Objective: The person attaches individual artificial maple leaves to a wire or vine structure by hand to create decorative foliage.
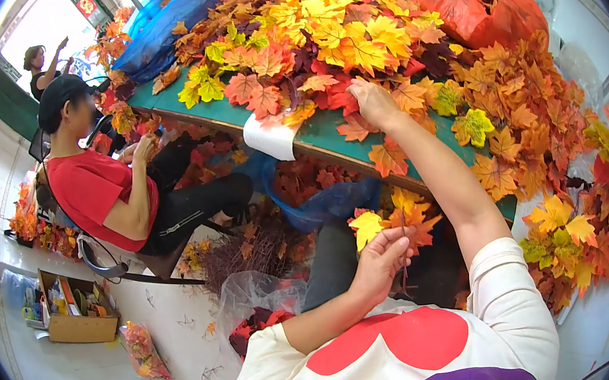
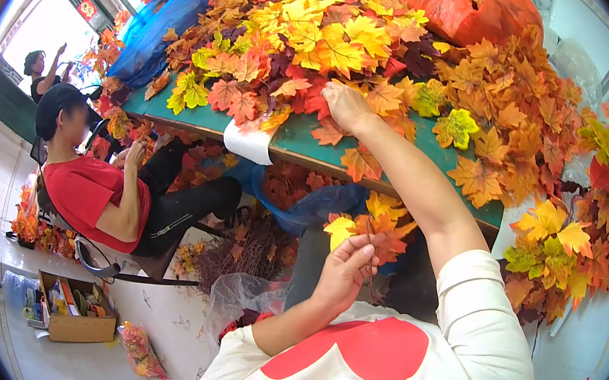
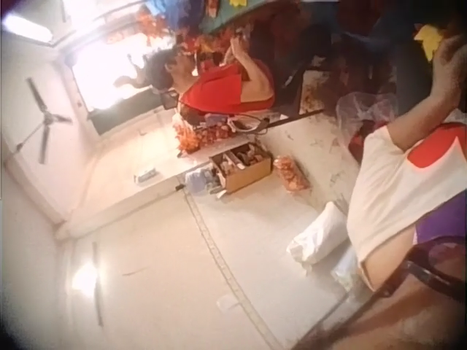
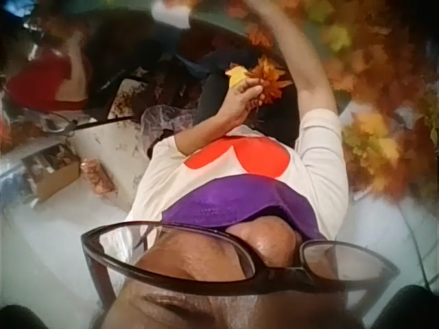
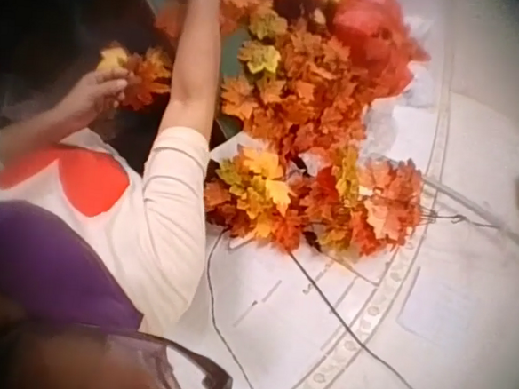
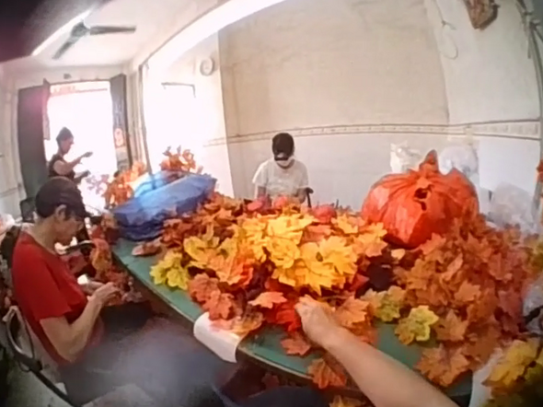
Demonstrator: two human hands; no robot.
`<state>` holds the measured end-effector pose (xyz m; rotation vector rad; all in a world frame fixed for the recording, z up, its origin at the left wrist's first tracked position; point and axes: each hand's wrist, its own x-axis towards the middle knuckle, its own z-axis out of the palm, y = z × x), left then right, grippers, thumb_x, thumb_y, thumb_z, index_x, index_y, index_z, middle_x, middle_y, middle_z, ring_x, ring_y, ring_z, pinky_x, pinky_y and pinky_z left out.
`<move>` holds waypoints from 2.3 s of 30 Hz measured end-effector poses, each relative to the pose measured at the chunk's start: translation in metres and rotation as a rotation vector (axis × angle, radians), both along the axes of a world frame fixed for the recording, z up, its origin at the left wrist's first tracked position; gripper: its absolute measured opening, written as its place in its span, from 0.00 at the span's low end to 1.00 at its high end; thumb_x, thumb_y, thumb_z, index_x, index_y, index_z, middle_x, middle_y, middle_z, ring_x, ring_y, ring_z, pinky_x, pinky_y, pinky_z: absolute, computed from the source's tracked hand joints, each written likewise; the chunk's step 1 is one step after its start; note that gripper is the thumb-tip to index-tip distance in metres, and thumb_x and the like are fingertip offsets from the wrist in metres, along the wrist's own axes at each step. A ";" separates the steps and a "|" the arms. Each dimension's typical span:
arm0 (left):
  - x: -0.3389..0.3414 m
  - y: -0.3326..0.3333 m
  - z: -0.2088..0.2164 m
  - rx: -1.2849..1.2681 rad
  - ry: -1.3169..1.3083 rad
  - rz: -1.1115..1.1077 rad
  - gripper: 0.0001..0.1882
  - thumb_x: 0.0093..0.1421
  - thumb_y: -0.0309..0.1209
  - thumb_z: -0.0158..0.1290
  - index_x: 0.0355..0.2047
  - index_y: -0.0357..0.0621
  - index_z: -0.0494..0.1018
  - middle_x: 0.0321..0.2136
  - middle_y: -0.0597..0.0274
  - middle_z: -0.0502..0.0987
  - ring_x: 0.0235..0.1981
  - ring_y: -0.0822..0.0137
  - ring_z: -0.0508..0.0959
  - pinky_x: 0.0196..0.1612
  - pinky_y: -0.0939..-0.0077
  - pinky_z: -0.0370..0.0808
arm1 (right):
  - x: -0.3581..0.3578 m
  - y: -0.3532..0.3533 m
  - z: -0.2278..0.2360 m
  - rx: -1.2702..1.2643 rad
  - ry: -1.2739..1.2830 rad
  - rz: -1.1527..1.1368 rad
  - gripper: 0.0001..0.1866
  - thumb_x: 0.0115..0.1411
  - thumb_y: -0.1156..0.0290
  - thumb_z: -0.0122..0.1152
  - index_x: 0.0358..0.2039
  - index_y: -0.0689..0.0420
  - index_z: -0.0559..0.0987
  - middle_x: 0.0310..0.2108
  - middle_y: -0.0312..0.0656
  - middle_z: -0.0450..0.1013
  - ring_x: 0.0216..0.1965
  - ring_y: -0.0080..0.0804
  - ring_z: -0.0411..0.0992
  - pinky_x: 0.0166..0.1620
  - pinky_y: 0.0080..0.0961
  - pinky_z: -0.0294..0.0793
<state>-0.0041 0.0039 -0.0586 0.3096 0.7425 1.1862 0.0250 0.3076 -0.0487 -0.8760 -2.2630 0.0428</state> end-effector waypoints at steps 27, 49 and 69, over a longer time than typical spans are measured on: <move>-0.011 0.005 -0.008 -0.017 -0.049 -0.047 0.10 0.59 0.25 0.47 0.42 0.40 0.68 0.42 0.60 0.73 0.28 0.78 0.72 0.32 0.85 0.72 | 0.035 0.047 0.047 -0.417 0.312 -0.176 0.06 0.51 0.68 0.58 0.28 0.56 0.78 0.21 0.39 0.74 0.25 0.25 0.73 0.31 0.20 0.70; -0.004 0.021 -0.003 0.118 0.055 -0.035 0.08 0.55 0.25 0.53 0.36 0.42 0.70 0.28 0.64 0.74 0.27 0.73 0.75 0.31 0.78 0.74 | 0.171 -0.239 0.069 -0.238 0.278 -0.120 0.04 0.54 0.74 0.55 0.25 0.59 0.71 0.23 0.38 0.69 0.28 0.30 0.68 0.49 0.33 0.65; -0.001 0.017 -0.018 -0.017 0.094 -0.005 0.09 0.55 0.26 0.53 0.37 0.40 0.72 0.29 0.63 0.75 0.29 0.73 0.75 0.33 0.80 0.73 | 0.124 -0.283 0.012 -0.425 0.226 -0.068 0.07 0.48 0.76 0.59 0.30 0.61 0.75 0.26 0.43 0.72 0.29 0.38 0.71 0.34 0.28 0.69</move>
